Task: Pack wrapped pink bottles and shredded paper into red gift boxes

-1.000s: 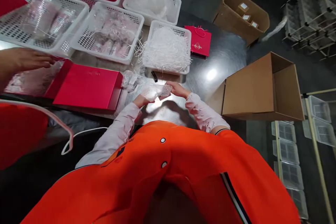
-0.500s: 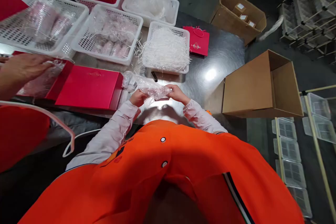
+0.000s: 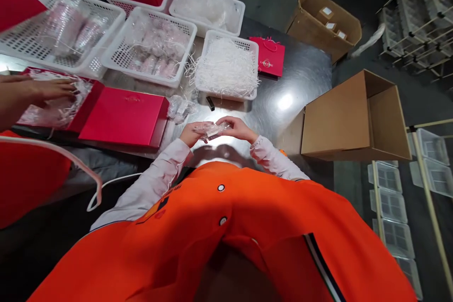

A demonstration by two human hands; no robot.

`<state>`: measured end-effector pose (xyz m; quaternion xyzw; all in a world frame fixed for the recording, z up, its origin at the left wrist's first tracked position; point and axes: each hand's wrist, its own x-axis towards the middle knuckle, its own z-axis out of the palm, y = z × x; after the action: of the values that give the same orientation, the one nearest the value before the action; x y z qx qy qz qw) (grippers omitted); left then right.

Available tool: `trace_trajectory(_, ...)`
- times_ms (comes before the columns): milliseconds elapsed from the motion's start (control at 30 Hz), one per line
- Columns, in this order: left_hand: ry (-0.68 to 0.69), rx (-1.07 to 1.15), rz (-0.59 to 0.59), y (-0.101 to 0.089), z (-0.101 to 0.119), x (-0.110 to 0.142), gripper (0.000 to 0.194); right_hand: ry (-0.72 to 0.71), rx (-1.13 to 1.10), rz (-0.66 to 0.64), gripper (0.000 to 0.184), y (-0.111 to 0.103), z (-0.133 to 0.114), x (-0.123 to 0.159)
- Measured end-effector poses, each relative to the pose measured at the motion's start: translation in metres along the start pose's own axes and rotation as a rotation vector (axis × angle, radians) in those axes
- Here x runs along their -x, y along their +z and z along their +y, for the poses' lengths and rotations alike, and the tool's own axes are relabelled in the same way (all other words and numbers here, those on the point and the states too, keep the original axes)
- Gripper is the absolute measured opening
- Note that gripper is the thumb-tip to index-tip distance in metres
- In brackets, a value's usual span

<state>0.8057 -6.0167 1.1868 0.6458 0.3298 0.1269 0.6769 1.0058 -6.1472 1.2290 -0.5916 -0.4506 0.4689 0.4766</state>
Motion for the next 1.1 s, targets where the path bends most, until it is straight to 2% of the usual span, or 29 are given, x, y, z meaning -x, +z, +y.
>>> trace_trajectory(100,0.053,0.007,-0.020,-0.003,0.005,0.001,0.072,0.146,-0.003,0.095,0.033,0.011,0.006,-0.005)
trace_trajectory(233,0.185,-0.091,-0.050,-0.004,0.007,0.000,0.066,0.478,0.044,0.143,0.042,0.020,0.015,-0.012)
trace_trajectory(300,0.139,-0.126,-0.029,-0.003,0.002,-0.003,0.069,0.558,0.090,0.151,0.046,0.021,0.020,-0.014)
trace_trajectory(367,0.010,-0.100,0.050,-0.003,-0.008,-0.007,0.077,0.536,0.114,0.122,0.044,0.020,0.025,-0.014)
trace_trajectory(433,-0.129,-0.031,0.151,-0.004,-0.019,-0.012,0.084,0.452,0.135,0.070,0.038,0.018,0.030,-0.016)
trace_trajectory(533,-0.285,0.045,0.212,-0.006,-0.031,-0.020,0.082,0.418,0.199,0.017,0.028,0.018,0.033,-0.028)
trace_trajectory(567,-0.314,0.047,0.220,-0.007,-0.034,-0.025,0.078,0.439,0.214,0.027,0.029,0.018,0.033,-0.036)
trace_trajectory(633,-0.343,-0.005,0.291,-0.011,-0.038,-0.035,0.071,0.445,0.251,0.090,0.044,0.020,0.031,-0.054)
trace_trajectory(700,-0.359,-0.108,0.429,-0.016,-0.041,-0.047,0.066,0.354,0.329,0.141,0.057,0.020,0.024,-0.073)
trace_trajectory(733,-0.365,-0.169,0.498,-0.019,-0.044,-0.051,0.063,0.287,0.380,0.136,0.058,0.017,0.020,-0.082)
trace_trajectory(800,-0.343,-0.304,0.591,-0.025,-0.049,-0.056,0.060,0.161,0.470,0.059,0.051,0.006,0.008,-0.099)
trace_trajectory(867,-0.276,-0.421,0.605,-0.029,-0.056,-0.056,0.055,0.093,0.523,-0.071,0.039,-0.016,-0.008,-0.117)
trace_trajectory(967,-0.136,-0.561,0.475,-0.034,-0.064,-0.055,0.040,0.076,0.591,-0.190,0.017,-0.063,-0.035,-0.161)
trace_trajectory(1033,-0.057,-0.663,0.363,-0.041,-0.068,-0.059,0.035,0.081,0.669,-0.129,0.014,-0.097,-0.055,-0.208)
trace_trajectory(1100,-0.033,-0.746,0.316,-0.050,-0.072,-0.067,0.039,0.071,0.791,0.027,0.015,-0.128,-0.074,-0.267)
